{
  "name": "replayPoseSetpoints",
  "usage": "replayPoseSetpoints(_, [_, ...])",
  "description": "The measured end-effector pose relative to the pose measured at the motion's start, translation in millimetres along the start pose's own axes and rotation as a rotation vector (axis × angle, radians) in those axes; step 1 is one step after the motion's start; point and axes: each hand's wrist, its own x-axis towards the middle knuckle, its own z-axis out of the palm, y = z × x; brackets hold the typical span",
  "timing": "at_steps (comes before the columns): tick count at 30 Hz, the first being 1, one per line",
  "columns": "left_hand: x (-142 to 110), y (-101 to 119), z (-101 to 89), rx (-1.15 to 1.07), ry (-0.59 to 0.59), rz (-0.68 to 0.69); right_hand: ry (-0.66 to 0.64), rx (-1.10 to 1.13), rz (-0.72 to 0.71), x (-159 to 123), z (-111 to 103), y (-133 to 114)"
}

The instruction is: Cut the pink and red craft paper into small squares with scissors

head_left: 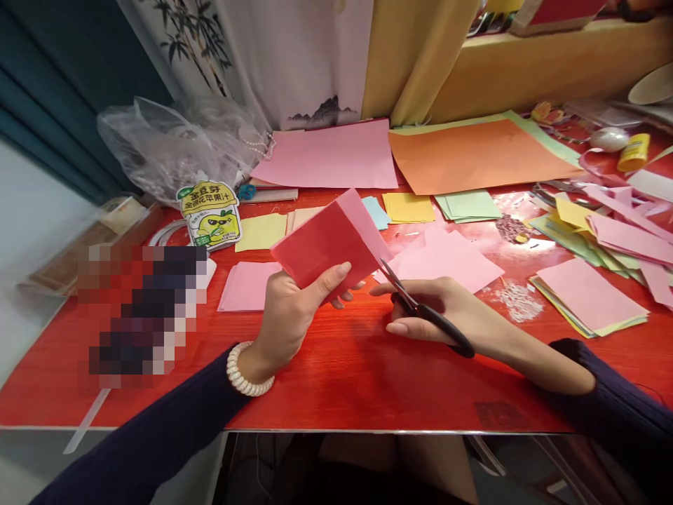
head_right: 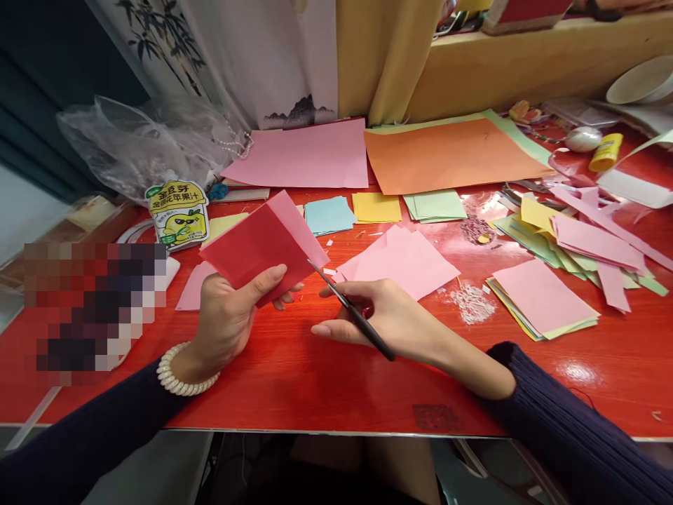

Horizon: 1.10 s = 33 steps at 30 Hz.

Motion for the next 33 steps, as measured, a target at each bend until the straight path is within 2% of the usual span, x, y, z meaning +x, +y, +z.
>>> replayPoseSetpoints(7, [-1.8, -2.4, 0.1, 0.081, -0.055, 0.020, 0.034, 0.035, 0.045, 1.1, 4.8, -2.1])
replayPoseSetpoints(33, [-0.9, -3.5, 0.8, 0.019, -0.043, -0.024, 0.016, 0.122, 0.111, 0.4, 6.8, 4.0])
